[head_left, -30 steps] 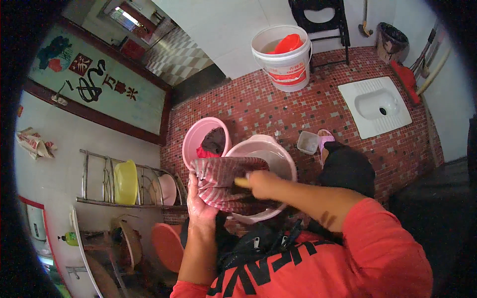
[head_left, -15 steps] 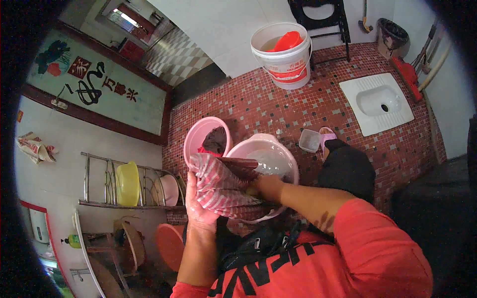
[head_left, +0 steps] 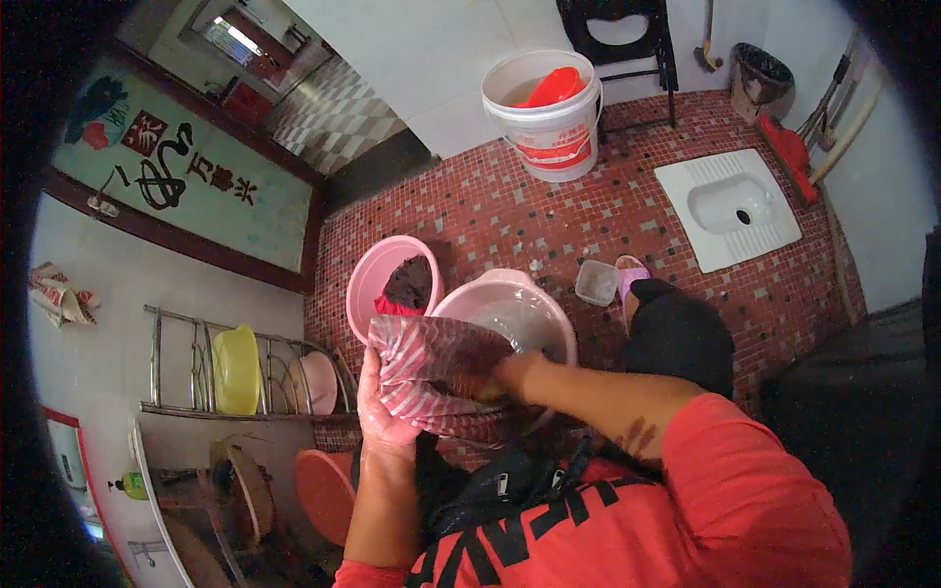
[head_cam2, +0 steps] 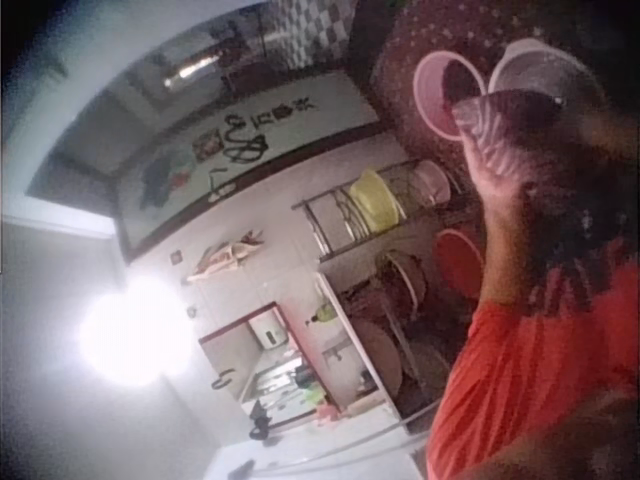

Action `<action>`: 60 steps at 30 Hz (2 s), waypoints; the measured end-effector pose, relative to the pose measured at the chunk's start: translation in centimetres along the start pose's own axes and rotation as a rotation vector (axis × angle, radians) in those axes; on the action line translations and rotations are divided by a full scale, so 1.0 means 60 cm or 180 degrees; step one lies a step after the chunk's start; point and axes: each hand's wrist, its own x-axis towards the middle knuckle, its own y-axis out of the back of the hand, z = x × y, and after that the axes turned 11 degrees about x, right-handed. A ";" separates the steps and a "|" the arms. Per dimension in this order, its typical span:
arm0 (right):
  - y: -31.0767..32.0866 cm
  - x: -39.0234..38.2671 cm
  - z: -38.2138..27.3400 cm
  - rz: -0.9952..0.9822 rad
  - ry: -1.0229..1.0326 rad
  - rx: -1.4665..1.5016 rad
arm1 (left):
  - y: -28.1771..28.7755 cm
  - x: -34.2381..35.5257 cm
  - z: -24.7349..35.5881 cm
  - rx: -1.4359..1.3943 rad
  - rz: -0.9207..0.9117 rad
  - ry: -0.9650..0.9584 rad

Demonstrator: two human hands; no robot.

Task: The person washes a striped garment by hand in a basin of soapy water, scrubbing the fabric with their hands and a small yellow sponge.

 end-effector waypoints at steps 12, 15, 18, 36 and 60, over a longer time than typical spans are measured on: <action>0.035 0.025 0.009 0.1329 0.0221 0.1224 | 0.034 0.020 -0.022 0.0049 -0.0018 0.0461; 0.064 0.007 0.022 0.0573 -0.0856 0.0664 | 0.077 0.023 -0.008 -0.0021 -0.0193 0.0389; 0.085 -0.005 0.097 0.0523 -0.1584 0.0667 | 0.076 0.037 0.007 -0.0372 -0.0175 0.0495; -0.030 0.097 0.612 -0.0457 -0.2497 -0.0670 | 0.148 0.087 -0.002 0.0768 0.0158 0.1014; 0.190 0.113 0.155 0.1014 -0.0270 0.4173 | 0.143 0.086 -0.018 0.0678 -0.0042 0.1001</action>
